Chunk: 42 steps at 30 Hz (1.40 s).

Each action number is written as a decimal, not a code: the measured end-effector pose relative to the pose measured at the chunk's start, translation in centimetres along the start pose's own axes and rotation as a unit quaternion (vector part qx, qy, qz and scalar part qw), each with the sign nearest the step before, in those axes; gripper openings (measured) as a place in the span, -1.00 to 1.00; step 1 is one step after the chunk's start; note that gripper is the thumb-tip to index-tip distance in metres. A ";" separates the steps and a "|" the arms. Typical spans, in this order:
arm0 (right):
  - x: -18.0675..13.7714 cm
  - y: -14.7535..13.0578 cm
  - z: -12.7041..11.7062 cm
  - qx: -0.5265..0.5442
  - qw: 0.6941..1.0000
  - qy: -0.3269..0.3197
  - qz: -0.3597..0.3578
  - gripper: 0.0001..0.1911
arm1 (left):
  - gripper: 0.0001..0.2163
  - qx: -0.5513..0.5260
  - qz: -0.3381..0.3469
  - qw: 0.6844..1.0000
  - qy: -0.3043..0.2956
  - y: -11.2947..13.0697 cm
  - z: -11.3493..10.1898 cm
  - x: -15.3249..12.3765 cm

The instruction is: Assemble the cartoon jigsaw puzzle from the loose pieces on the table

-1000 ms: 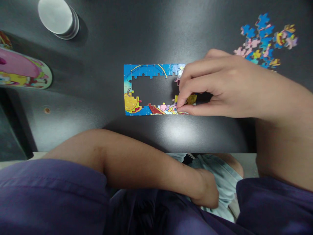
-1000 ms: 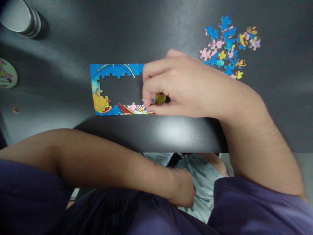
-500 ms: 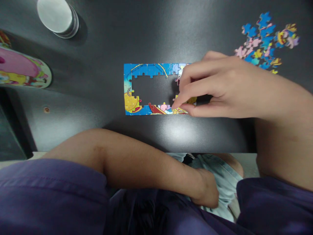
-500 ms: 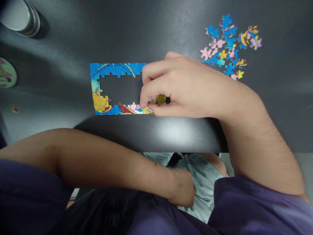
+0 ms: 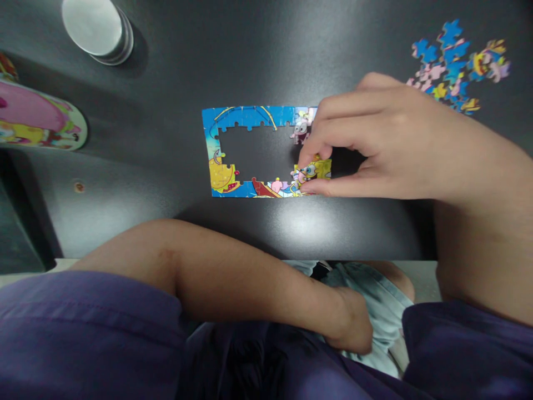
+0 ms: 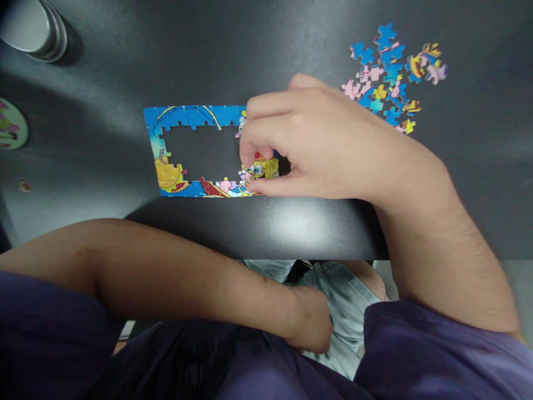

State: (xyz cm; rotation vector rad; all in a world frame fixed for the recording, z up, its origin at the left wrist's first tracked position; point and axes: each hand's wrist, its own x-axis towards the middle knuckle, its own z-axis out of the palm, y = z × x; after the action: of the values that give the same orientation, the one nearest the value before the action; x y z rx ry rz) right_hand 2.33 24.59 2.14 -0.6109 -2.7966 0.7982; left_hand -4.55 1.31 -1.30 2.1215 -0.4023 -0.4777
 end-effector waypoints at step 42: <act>0.9 -1.7 -0.3 0.062 0.997 -0.027 0.034 -0.81 | -0.66 0.034 0.035 0.999 -0.022 -0.3 -1.4 -1.2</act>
State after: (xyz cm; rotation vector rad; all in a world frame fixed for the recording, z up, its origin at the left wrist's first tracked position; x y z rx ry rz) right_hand 1.06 23.77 3.33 -0.6755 -2.7614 1.0084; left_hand -4.95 3.02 -0.63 2.1574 -0.5236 -0.4776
